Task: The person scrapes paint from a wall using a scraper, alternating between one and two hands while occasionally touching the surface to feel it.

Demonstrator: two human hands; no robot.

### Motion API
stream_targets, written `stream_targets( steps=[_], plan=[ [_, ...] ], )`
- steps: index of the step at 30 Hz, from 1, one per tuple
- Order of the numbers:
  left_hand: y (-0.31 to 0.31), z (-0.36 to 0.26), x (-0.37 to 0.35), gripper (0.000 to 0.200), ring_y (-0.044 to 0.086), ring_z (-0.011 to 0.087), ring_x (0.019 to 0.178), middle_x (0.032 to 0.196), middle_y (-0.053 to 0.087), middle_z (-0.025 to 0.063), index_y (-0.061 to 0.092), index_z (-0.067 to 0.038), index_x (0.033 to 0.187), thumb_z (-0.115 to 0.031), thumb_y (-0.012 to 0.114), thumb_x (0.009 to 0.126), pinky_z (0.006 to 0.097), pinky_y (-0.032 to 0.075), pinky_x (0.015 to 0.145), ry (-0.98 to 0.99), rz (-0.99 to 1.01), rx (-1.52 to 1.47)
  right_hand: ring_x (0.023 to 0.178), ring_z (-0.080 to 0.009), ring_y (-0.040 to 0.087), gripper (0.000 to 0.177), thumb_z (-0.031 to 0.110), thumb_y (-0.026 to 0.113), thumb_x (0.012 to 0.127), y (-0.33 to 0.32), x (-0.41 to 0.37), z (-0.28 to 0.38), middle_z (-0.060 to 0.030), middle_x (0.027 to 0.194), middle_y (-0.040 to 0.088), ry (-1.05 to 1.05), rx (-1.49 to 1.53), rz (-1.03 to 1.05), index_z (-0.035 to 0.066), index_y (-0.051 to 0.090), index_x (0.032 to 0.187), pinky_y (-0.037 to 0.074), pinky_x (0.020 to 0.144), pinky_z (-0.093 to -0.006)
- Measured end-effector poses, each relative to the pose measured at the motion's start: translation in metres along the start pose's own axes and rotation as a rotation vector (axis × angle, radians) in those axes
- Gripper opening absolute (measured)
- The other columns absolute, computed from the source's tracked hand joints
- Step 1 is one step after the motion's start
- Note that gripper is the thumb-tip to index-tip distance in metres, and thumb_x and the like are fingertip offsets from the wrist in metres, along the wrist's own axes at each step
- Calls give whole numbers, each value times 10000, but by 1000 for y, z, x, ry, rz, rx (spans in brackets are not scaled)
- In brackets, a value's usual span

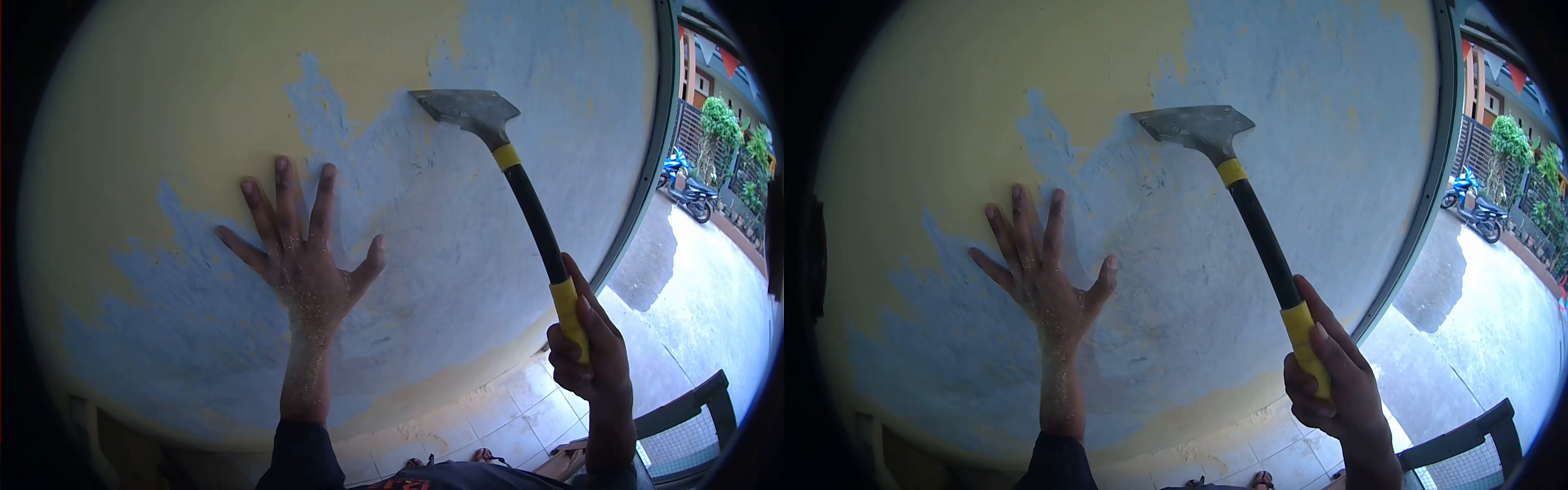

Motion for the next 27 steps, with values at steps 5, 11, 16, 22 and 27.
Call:
stream_targets(
  steps=[5,11,16,22,27],
  plan=[
    [-2,3,0,758,122,406,1422,1516,269,131,451,-245,1396,-699,450,789,679,-57,1071,-5,25,-37,360,-54,339,545,291,319,1028,-9,-4,1,-37,582,408,4,-1,-26,148,108,1509,340,315,-187],
    [-1,0,2,784,128,417,1418,1512,274,133,438,-238,1404,-711,456,779,694,-35,1064,-14,-12,15,361,-52,332,538,298,322,1027,-4,-4,0,-35,587,406,9,27,-20,158,126,1508,333,314,-184],
    [1,-3,3,794,139,420,1415,1511,278,126,425,-244,1411,-712,465,771,703,-29,1059,-20,-38,-3,360,-49,323,547,316,323,1025,-4,1,7,-28,588,402,-7,-28,-11,164,117,1509,342,320,-179],
    [1,-2,1,777,139,413,1416,1513,274,126,420,-255,1413,-708,453,782,699,-25,1064,-17,-37,-29,358,-49,343,543,308,319,1027,-6,1,7,-30,584,405,-11,2,-28,166,113,1509,354,318,-178],
    [-1,0,1,770,135,410,1418,1514,273,124,421,-256,1413,-708,440,790,696,-25,1066,-23,-14,-25,355,-52,343,544,319,321,1028,-8,-2,6,-31,579,405,-16,-17,-26,169,115,1509,347,312,-181]
  ],
)
Point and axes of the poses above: each hand's wrist, its own x-axis towards the middle knuckle, its own y-axis out of the palm, z = x × y, the point moved 3 cm from there along x, towards the middle knuckle
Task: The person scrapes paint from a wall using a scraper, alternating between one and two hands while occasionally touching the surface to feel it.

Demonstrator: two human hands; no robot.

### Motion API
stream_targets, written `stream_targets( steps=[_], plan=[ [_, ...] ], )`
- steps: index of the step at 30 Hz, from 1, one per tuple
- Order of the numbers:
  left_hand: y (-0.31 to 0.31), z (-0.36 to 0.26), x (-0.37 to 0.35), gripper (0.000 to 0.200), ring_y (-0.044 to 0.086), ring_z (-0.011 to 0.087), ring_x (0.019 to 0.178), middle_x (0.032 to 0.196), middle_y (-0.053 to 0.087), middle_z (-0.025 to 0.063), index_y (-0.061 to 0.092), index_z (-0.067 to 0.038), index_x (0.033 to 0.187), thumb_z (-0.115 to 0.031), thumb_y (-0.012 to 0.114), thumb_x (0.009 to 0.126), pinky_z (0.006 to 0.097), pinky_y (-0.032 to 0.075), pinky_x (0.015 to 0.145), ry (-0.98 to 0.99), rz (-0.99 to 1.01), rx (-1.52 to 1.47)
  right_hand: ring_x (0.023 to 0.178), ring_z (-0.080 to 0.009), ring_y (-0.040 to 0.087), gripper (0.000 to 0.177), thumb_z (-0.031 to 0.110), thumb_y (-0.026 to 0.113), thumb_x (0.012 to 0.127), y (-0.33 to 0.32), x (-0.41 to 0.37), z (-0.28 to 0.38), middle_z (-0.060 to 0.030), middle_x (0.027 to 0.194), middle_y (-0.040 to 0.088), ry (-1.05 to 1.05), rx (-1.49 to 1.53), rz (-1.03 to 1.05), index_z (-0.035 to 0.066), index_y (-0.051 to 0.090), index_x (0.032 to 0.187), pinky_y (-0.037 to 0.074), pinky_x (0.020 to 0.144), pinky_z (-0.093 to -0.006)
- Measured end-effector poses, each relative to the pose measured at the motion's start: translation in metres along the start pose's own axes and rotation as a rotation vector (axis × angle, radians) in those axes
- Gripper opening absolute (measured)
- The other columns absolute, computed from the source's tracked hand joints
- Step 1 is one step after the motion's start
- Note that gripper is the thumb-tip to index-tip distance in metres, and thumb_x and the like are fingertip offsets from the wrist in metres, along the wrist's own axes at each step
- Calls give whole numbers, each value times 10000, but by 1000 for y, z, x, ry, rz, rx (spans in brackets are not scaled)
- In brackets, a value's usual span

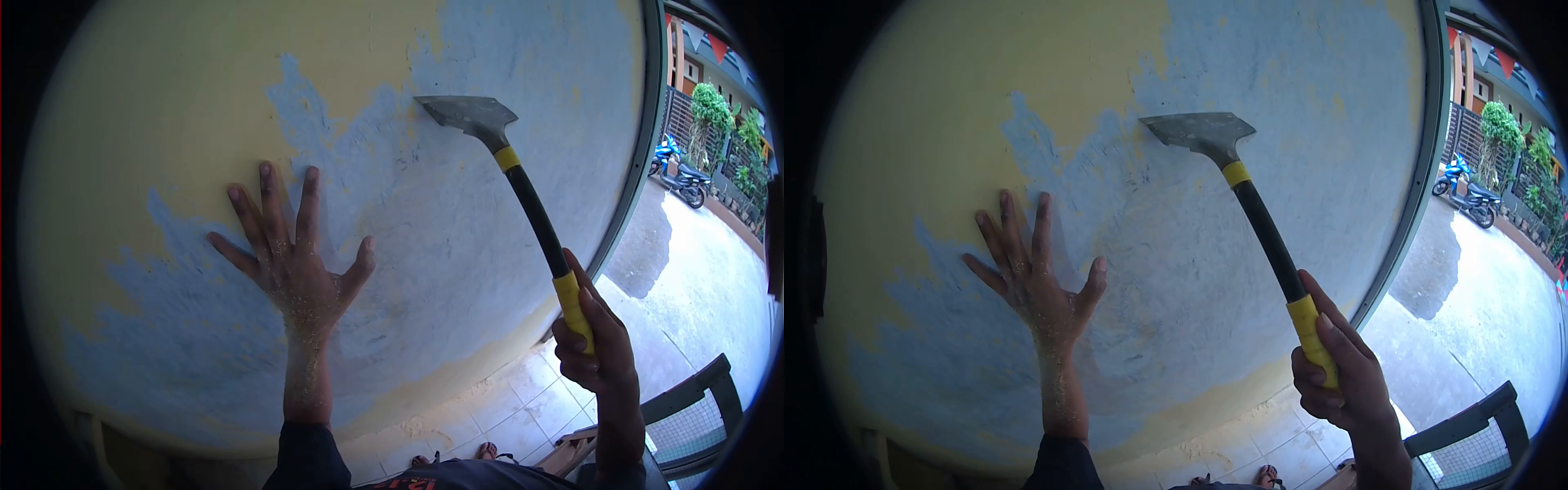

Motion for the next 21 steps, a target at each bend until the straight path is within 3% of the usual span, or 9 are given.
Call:
stream_targets(
  steps=[21],
  plan=[
    [0,-6,-2,776,156,410,1414,1516,273,120,426,-246,1412,-699,464,783,692,-33,1067,11,-3,4,369,-41,334,546,329,329,1026,12,5,6,-18,589,399,-35,-89,1,183,119,1509,337,315,-175]
  ],
)
Point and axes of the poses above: each hand's wrist, its own x-axis towards the middle knuckle, its own y-axis out of the palm, z = x × y, the point moved 3 cm from there along x, towards the middle knuckle
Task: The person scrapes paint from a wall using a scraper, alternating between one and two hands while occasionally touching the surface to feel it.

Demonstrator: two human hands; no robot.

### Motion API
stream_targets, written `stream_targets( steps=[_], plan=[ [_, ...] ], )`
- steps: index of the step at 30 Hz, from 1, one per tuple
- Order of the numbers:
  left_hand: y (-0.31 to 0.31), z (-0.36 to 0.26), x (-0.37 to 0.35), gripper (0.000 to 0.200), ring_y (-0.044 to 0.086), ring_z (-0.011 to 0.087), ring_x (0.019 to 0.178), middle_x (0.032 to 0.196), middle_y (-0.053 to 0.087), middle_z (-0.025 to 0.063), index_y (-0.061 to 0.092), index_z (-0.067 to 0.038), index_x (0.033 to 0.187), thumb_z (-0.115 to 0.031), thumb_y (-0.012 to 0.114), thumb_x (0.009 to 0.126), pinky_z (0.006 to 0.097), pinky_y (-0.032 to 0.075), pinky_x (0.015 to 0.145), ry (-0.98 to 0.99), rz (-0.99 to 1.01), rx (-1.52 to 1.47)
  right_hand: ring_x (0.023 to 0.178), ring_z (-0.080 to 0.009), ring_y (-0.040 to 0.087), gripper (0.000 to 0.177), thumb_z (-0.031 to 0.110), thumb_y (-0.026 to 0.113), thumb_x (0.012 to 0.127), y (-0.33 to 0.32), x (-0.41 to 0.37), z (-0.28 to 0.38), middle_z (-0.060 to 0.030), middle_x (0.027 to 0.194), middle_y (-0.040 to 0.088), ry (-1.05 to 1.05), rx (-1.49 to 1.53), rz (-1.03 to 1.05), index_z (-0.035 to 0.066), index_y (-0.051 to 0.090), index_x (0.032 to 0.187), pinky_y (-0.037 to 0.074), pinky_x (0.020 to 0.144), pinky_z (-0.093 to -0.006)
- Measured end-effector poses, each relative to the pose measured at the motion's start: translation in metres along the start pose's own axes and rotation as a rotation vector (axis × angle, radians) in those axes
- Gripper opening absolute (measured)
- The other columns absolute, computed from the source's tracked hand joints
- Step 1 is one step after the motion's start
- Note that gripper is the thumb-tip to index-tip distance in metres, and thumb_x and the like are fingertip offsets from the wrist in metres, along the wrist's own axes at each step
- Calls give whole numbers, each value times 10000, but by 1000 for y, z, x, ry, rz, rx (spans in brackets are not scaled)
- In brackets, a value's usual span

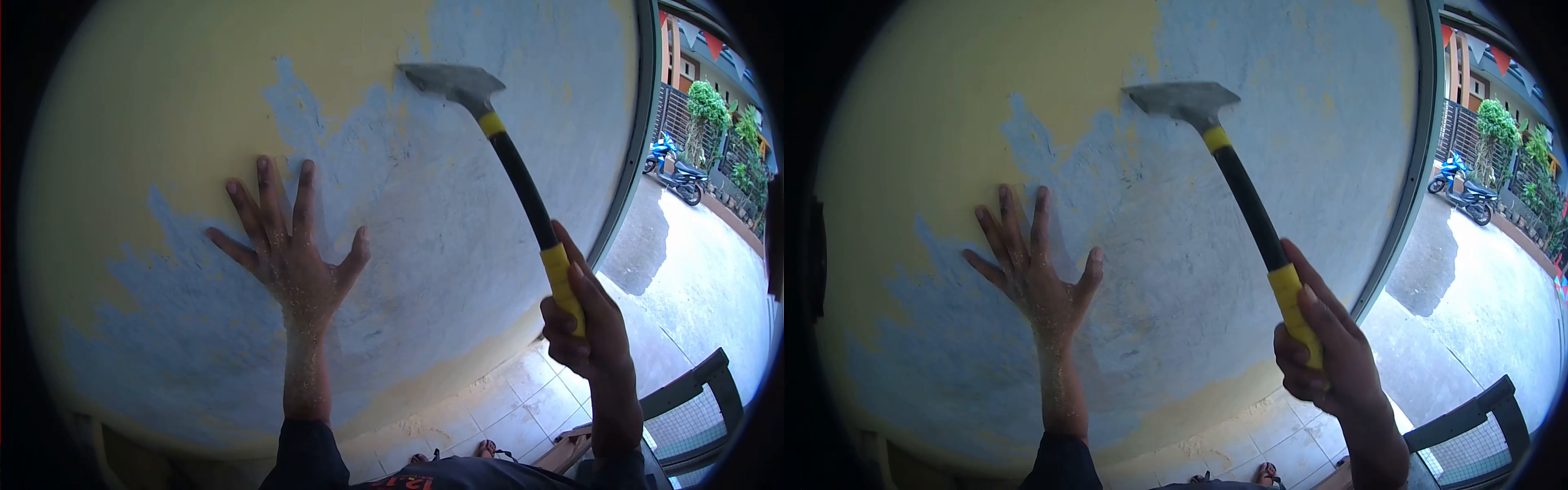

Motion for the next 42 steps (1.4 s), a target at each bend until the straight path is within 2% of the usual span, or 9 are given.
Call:
stream_targets(
  steps=[23,26,28,30,34,36,38,40,42],
  plan=[
    [-1,6,-2,796,118,424,1417,1521,261,127,425,-244,1414,-715,464,773,677,-52,1074,-3,38,25,358,-25,366,563,345,351,1021,-3,16,6,3,567,418,-62,46,72,180,119,1507,349,308,-152],
    [-10,18,-8,619,171,433,1401,1461,343,175,495,-154,1339,-536,545,854,692,54,1079,14,-197,-212,327,-41,356,581,344,325,1021,4,-4,5,5,546,402,-209,-110,69,161,70,1509,341,279,-174],
    [-20,37,-30,347,473,438,1219,1333,472,206,553,-49,1202,-195,603,891,610,427,939,193,-622,-589,298,-56,344,599,356,318,1018,-24,-24,-14,-13,522,375,-334,-185,62,131,46,1502,323,258,-187],
    [-25,37,-68,292,681,291,813,923,663,158,562,30,1103,33,630,819,368,586,650,90,-590,-1086,299,-88,349,683,418,424,983,-64,-56,-51,-29,523,391,-333,-112,-33,126,67,1487,322,263,-218],
    [-27,12,-178,150,534,110,463,553,572,23,670,-42,899,-11,725,764,251,399,407,-179,-138,-959,392,-120,401,673,446,513,943,-125,-120,-142,-39,567,432,-236,-107,-229,55,228,1410,345,352,-261],
    [-7,-9,-268,89,476,109,415,540,540,34,677,-94,817,-119,747,768,262,363,401,-575,590,-986,441,-103,374,592,455,444,971,-123,-132,-172,-1,592,387,-114,-218,-344,176,224,1444,321,396,-240],
    [-5,-21,-369,201,441,100,464,573,519,36,659,-80,814,-266,726,776,299,365,454,-661,1071,-823,434,-106,369,580,442,429,981,-117,-140,-194,-2,589,390,-65,-88,-382,173,221,1451,318,392,-251],
    [-17,-24,-517,246,471,156,493,570,484,57,642,-78,899,-276,711,770,330,402,499,-735,1211,-803,420,-109,367,620,438,423,984,-109,-134,-196,-17,576,372,-42,91,-453,90,210,1451,368,408,-271],
    [-66,-3,-701,325,618,354,924,1020,639,176,601,-66,1025,-223,685,753,426,491,821,-609,1395,-724,424,-111,376,622,445,412,985,-117,-121,-189,-25,579,382,-87,122,-291,95,201,1455,384,410,-274]
  ],
)
Point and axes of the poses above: each hand's wrist, its own x-axis towards the middle knuckle, its own y-axis out of the palm, z = x × y, the point moved 3 cm from there along x, towards the middle knuckle
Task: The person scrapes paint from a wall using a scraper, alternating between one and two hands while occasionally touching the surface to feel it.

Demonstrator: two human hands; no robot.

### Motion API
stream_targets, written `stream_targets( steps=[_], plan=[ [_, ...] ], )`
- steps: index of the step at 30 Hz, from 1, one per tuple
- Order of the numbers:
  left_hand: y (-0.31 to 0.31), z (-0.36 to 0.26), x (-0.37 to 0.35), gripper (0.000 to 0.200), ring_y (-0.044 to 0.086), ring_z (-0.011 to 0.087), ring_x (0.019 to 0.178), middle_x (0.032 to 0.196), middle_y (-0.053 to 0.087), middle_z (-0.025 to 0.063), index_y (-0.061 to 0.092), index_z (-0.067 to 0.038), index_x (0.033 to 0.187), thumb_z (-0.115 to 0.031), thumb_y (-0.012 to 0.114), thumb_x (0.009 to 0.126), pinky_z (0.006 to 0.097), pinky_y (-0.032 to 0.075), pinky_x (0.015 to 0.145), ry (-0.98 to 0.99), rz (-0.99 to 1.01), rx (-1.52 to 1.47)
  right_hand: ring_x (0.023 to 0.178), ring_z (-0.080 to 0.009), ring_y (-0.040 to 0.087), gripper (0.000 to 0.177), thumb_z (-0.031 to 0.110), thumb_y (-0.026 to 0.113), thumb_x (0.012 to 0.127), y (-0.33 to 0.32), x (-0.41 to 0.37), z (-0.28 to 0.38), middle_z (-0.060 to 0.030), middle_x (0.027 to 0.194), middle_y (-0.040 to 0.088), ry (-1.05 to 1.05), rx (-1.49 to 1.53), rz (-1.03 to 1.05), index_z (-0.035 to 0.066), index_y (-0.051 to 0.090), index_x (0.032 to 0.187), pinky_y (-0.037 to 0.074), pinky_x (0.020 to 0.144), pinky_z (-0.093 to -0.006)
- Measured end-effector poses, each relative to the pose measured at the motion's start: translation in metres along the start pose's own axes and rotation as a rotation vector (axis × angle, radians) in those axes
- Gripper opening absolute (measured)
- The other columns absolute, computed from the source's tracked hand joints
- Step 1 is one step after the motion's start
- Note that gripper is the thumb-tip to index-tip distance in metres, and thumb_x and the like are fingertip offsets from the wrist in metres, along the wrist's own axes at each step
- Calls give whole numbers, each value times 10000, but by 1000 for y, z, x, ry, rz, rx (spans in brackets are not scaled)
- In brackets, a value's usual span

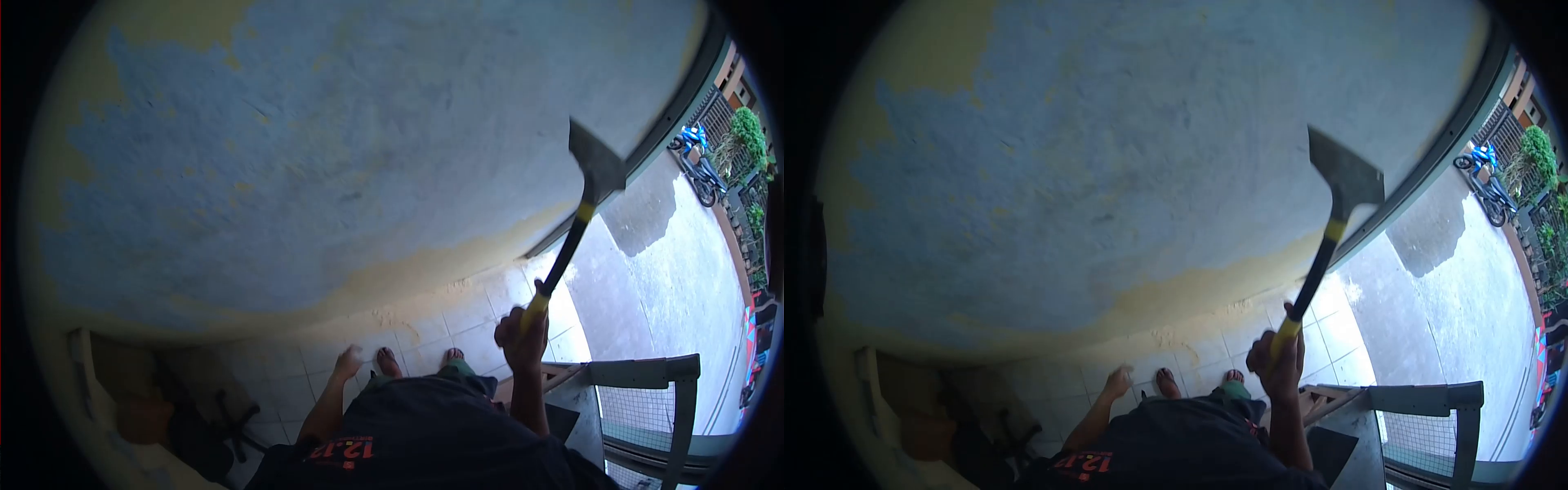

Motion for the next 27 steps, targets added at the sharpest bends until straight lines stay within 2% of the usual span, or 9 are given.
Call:
stream_targets(
  steps=[1,4,11,12,14,16,20,22,27],
  plan=[
    [61,100,-46,361,581,375,1039,1167,599,180,570,-65,1099,-199,653,774,439,460,900,-128,340,231,426,-109,387,618,435,399,992,0,10,10,-27,578,394,-24,-33,64,73,200,1450,389,408,-265],
    [38,103,-211,357,606,339,997,1139,617,174,566,-65,1115,-204,638,794,435,481,860,-365,306,6,433,-92,401,607,387,404,999,-5,33,47,-16,580,407,-71,-136,140,13,213,1436,392,411,-249],
    [38,-40,-251,274,669,242,845,947,690,126,634,-76,1068,-209,611,830,407,536,730,-1097,-155,-373,437,-65,437,596,258,520,955,-95,24,119,-10,632,492,143,-417,245,-40,284,1415,396,417,-215],
    [84,26,-277,274,669,242,845,947,690,126,634,-76,1068,-209,611,830,407,536,730,-1105,-149,-360,437,-65,437,596,258,520,955,-106,17,121,-10,632,492,152,-411,234,-40,284,1415,396,417,-215],
    [131,29,-252,206,672,258,850,873,700,115,688,-101,978,-223,617,827,398,534,735,2,-19,254,449,-59,444,614,214,564,931,-128,3,119,-5,644,496,398,-552,67,-10,284,1429,394,415,-207],
    [163,31,-213,180,673,254,883,880,700,138,710,-103,894,-244,625,822,393,529,751,-476,11,173,491,-56,459,585,194,572,912,-146,-9,104,11,676,494,570,-476,-45,52,326,1424,382,413,-203],
    [103,-128,-119,285,688,216,721,825,692,143,661,-24,995,-242,593,824,352,535,670,-586,20,-148,555,-64,463,284,224,539,907,-185,-22,37,31,663,453,863,225,-282,102,481,1156,394,436,-189],
    [102,-123,-84,293,674,202,643,793,681,136,629,-4,1042,-201,567,834,319,524,615,-412,4,-156,561,-90,480,177,206,515,909,-202,-25,-8,10,668,481,936,766,-341,58,464,992,433,478,-217],
    [75,-172,-23,275,660,177,650,782,658,108,590,-8,1104,-142,511,878,301,499,578,-314,-36,-301,613,-150,508,105,130,496,904,-174,-31,-16,-73,752,510,914,510,-229,31,458,905,461,520,-265]
  ],
)
Point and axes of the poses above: each hand's wrist, its own x-axis towards the middle knuckle, its own y-axis out of the palm, z = x × y, the point moved 3 cm from there along x, towards the middle knuckle
